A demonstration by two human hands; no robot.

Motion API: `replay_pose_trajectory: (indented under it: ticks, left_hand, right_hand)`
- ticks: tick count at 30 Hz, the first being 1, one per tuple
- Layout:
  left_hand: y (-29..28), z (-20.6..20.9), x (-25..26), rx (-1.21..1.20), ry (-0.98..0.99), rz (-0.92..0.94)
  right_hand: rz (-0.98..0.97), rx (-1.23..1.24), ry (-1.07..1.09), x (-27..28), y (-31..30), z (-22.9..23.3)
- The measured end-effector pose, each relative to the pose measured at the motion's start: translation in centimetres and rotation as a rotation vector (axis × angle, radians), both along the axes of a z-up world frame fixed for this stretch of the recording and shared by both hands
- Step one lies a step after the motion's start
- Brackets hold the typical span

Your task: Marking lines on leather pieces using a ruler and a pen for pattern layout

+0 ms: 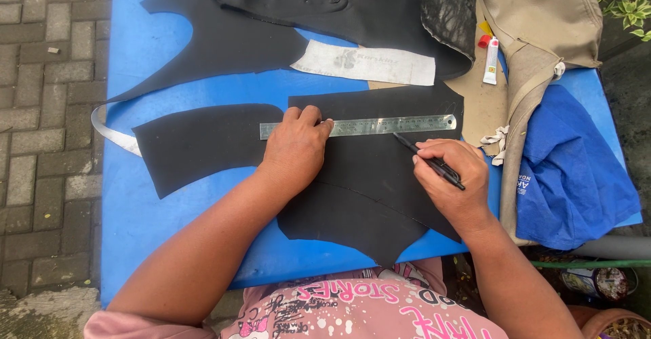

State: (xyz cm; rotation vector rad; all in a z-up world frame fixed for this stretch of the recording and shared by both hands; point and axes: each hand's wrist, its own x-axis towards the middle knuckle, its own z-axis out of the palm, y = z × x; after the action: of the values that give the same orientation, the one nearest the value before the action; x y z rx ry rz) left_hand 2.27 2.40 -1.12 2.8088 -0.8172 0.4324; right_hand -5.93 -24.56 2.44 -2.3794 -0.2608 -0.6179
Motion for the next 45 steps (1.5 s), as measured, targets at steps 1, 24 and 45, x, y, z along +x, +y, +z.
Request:
replay_pose_trajectory:
  ticks: [1,24,45]
  left_hand:
    - [0.0,0.1,0.0,0.0,-0.002,-0.005]
    - [-0.3,0.7,0.0,0.09,0.045,0.021]
    - [-0.4,0.8,-0.2,0.064,0.019,0.015]
  right_hand:
    - [-0.005,0.0,-0.002,-0.1,-0.6,0.0]
    - [-0.248,-0.018,-0.108,-0.7,-7.0,-0.4]
    - [-0.186,-0.097,-0.048,2.9,-6.3,-0.3]
